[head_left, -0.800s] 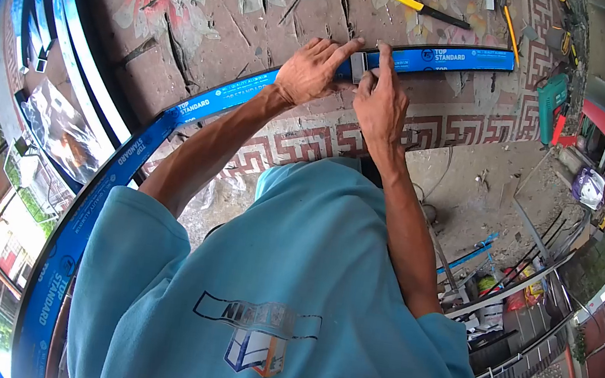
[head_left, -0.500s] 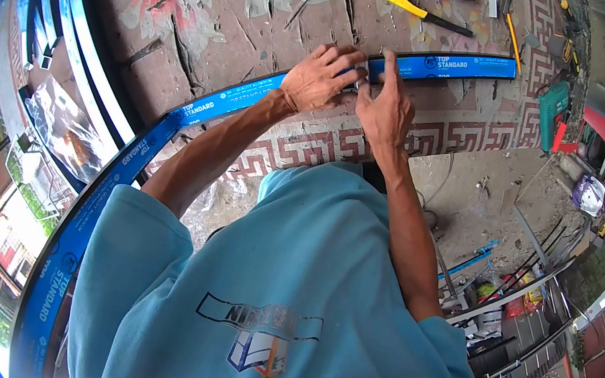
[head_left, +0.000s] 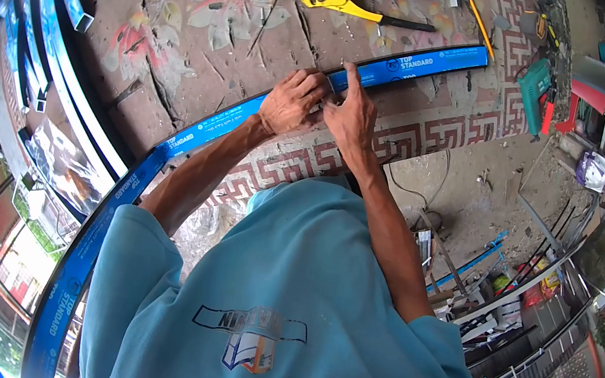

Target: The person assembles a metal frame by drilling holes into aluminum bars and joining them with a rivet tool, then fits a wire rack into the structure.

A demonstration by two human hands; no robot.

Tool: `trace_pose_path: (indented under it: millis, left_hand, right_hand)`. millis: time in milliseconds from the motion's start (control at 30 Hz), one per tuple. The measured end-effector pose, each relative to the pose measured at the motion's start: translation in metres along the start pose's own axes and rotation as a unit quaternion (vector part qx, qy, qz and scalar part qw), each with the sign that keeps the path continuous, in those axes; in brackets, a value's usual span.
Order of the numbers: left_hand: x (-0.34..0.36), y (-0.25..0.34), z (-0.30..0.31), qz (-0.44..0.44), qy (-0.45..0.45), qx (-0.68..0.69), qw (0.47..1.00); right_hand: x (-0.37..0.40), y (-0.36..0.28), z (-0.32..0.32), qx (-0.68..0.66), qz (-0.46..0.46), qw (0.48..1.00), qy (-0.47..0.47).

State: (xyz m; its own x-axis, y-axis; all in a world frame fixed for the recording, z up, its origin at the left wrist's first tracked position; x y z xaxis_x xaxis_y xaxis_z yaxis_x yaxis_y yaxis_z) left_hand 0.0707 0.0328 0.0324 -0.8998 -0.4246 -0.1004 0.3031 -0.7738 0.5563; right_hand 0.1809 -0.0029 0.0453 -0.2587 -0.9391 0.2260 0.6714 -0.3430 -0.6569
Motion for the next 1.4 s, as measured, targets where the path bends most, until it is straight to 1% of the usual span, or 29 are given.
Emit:
trace_pose_path:
  millis: [33,100,133,167,233,267,333,367,433,467,567,700,767,800,833,900,967,1000,1067,1100,1233,1300,1367,1400]
  left_hand:
    - [-0.001,-0.002,-0.001,-0.005,-0.002,0.000,1.000]
    - [-0.001,0.003,0.004,-0.045,0.048,0.013,0.998]
    - [-0.001,0.005,0.006,-0.045,0.051,0.009,0.998]
    - [-0.003,0.004,0.005,-0.048,0.047,0.010,0.998]
    - [-0.002,0.003,0.003,-0.037,0.033,0.019,0.999]
    - [0.000,0.003,0.002,-0.037,0.028,0.018,0.999]
    - [0.001,-0.004,-0.003,0.015,0.005,0.050,0.999]
    - [0.002,-0.003,-0.004,0.014,-0.001,0.051,0.999]
    - [0.000,-0.006,0.000,0.019,0.029,0.075,0.997]
    - [-0.001,-0.007,0.000,0.025,0.027,0.090,0.995]
    - [0.000,-0.005,-0.001,0.029,0.020,0.086,0.996]
    - [-0.004,-0.001,0.002,0.004,0.024,0.043,0.999]
    - [-0.004,-0.001,0.000,0.011,0.026,0.031,0.999]
    - [-0.004,-0.001,-0.001,0.010,0.023,0.031,0.999]
    - [-0.004,0.000,0.001,0.010,0.034,0.031,0.999]
    - [-0.004,-0.001,0.000,0.011,0.041,0.031,0.999]
    - [-0.001,-0.001,-0.001,0.004,0.067,0.022,0.998]
    - [-0.001,0.000,0.001,0.006,0.068,0.017,0.998]
    - [-0.001,0.002,0.001,-0.011,0.062,0.005,0.998]
    - [-0.001,0.005,0.002,-0.026,0.059,-0.006,0.998]
    - [-0.011,0.012,0.002,-0.031,0.032,-0.023,0.999]
    - [-0.023,0.012,0.004,-0.004,0.040,0.025,0.999]
    - [-0.028,0.012,0.001,-0.016,0.039,0.024,0.999]
    - [-0.026,0.011,0.001,-0.017,0.058,0.027,0.998]
  right_hand:
    - [-0.001,0.000,0.002,-0.001,-0.003,1.000,0.005]
    - [0.000,0.006,0.002,0.029,-0.071,0.995,-0.067]
    - [-0.002,0.008,0.004,0.021,-0.111,0.989,-0.097]
    - [-0.002,0.011,0.006,0.018,-0.114,0.989,-0.095]
    - [0.000,0.007,0.014,0.009,-0.043,0.997,-0.063]
    - [0.000,0.010,0.015,0.005,-0.044,0.997,-0.063]
    - [-0.001,0.003,0.018,0.053,0.020,0.997,-0.060]
    - [-0.001,0.002,0.015,0.048,0.016,0.997,-0.060]
    - [-0.004,-0.007,0.001,0.102,0.041,0.989,-0.098]
    - [-0.005,-0.011,-0.001,0.112,0.052,0.989,-0.076]
    - [-0.005,-0.009,-0.003,0.071,0.043,0.994,-0.077]
    - [-0.006,-0.012,0.002,0.075,0.031,0.994,-0.071]
    - [-0.007,-0.001,0.005,0.022,-0.025,0.995,-0.094]
    - [-0.011,0.012,0.005,0.004,-0.117,0.974,-0.195]
    - [-0.011,0.022,0.011,0.002,-0.117,0.974,-0.196]
    - [-0.012,0.026,0.039,0.060,0.033,0.994,-0.082]
    - [-0.022,0.032,0.066,0.210,0.073,0.974,-0.046]
    - [-0.031,0.050,0.071,0.206,0.070,0.975,-0.046]
    - [-0.045,0.074,0.079,0.259,0.114,0.959,-0.021]
    - [-0.045,0.080,0.077,0.256,0.110,0.960,-0.023]
    - [-0.045,0.089,0.075,0.250,0.133,0.959,0.000]
    - [-0.045,0.086,0.076,0.249,0.141,0.958,0.012]
    - [-0.043,0.083,0.082,0.225,0.146,0.963,0.027]
    - [-0.044,0.073,0.088,0.220,0.112,0.969,-0.025]
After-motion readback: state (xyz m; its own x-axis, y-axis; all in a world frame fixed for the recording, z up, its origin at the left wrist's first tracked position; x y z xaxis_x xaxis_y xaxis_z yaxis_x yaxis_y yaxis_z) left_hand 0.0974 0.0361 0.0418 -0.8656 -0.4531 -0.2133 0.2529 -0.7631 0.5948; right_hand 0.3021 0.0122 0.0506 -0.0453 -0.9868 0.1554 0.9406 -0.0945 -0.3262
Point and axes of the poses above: each hand's wrist, its own x-axis away from the middle knuckle, its own z-axis out of the back of the hand, y = z × x, the point moved 7 cm from there along -x, towards the middle knuckle, and after that the axes turned 11 degrees about -y, right-handed, at the moved point
